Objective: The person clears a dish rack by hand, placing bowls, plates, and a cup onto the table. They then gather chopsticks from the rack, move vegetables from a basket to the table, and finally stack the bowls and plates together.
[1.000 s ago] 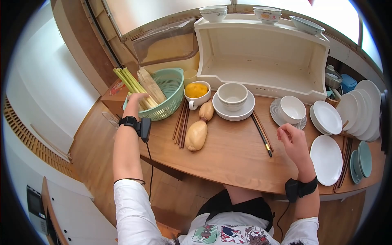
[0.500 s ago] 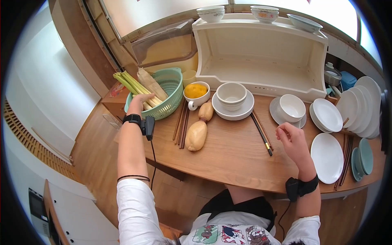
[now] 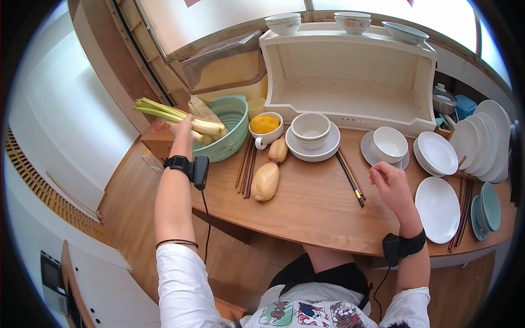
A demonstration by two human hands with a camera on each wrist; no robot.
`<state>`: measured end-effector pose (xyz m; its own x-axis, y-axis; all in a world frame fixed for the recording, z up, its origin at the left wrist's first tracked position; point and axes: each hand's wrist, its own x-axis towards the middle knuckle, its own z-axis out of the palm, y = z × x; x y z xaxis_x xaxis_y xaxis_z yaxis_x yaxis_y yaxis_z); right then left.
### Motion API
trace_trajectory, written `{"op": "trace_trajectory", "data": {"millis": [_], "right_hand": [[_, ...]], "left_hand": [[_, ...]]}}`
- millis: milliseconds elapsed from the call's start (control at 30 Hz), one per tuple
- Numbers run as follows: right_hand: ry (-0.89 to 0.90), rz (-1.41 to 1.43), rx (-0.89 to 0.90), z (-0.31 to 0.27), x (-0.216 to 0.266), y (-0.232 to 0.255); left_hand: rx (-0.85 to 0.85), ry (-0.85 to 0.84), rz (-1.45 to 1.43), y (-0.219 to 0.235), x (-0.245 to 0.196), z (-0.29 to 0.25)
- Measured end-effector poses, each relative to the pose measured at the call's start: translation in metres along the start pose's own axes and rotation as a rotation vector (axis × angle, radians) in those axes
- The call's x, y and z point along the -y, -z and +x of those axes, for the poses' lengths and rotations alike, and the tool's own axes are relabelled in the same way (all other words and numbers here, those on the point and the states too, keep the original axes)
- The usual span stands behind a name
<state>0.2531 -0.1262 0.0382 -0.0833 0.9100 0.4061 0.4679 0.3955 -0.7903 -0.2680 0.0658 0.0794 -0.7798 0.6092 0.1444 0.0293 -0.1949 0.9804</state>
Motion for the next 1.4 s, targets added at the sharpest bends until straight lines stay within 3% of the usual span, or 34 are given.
{"op": "trace_trajectory", "data": {"millis": [33,67,100,167,233,300,333,400,467,567,600,667,733,767,833,900,1067,1233,1400], "right_hand": [[-0.003,0.004,0.003,0.0,0.0,0.0],[-0.001,0.007,0.001,0.0,0.0,0.001],[0.002,-0.011,0.008,-0.001,0.0,0.001],[0.005,-0.03,0.007,-0.001,0.001,0.003],[0.013,-0.059,-0.031,0.0,0.001,0.005],[0.047,0.005,-0.125,0.001,0.003,0.003],[0.084,0.071,-0.205,0.001,0.005,0.003],[0.048,0.226,-0.163,0.002,0.006,0.008],[0.122,0.311,-0.129,0.003,0.01,0.008],[0.201,0.282,0.087,-0.005,0.041,0.011],[0.256,0.434,0.145,-0.009,0.05,0.006],[0.388,0.194,0.031,-0.02,0.063,0.003],[0.233,0.407,0.142,-0.028,0.069,0.012],[0.2,0.371,0.076,-0.033,0.068,0.017],[0.191,0.584,0.161,-0.043,0.067,0.024],[0.14,0.609,0.087,-0.055,0.063,0.03],[-0.069,0.706,-0.106,-0.09,0.046,0.053],[-0.177,0.855,-0.158,-0.124,0.045,0.081],[-0.218,1.083,-0.195,-0.158,0.063,0.11]], "left_hand": [[-0.095,-0.152,-0.043,-0.003,-0.009,-0.008],[-0.162,-0.158,-0.112,-0.009,-0.036,-0.044],[-0.16,-0.16,-0.11,-0.008,-0.043,-0.046],[-0.075,-0.333,-0.158,-0.013,-0.06,-0.05],[-0.015,-0.337,-0.18,-0.024,-0.085,-0.087],[0.322,-0.474,-0.305,-0.034,-0.102,-0.138],[0.346,-0.465,-0.313,-0.039,-0.108,-0.168],[0.598,-0.408,-0.294,-0.047,-0.114,-0.233],[0.773,-0.364,-0.294,-0.053,-0.107,-0.288],[0.976,-0.357,-0.225,-0.057,-0.09,-0.355],[1.033,-0.334,-0.24,-0.059,-0.081,-0.367],[1.054,-0.429,-0.25,-0.066,-0.06,-0.395],[1.188,-0.271,-0.373,-0.063,-0.059,-0.411],[1.246,-0.315,-0.385,-0.063,-0.053,-0.413],[1.336,-0.359,-0.425,-0.07,-0.049,-0.426],[1.337,-0.124,-0.5,-0.075,-0.052,-0.438],[1.615,-0.321,-0.297,-0.085,-0.054,-0.472],[1.878,-0.665,-0.224,-0.088,-0.072,-0.509],[1.886,-0.769,-0.335,-0.103,-0.067,-0.528]]}}
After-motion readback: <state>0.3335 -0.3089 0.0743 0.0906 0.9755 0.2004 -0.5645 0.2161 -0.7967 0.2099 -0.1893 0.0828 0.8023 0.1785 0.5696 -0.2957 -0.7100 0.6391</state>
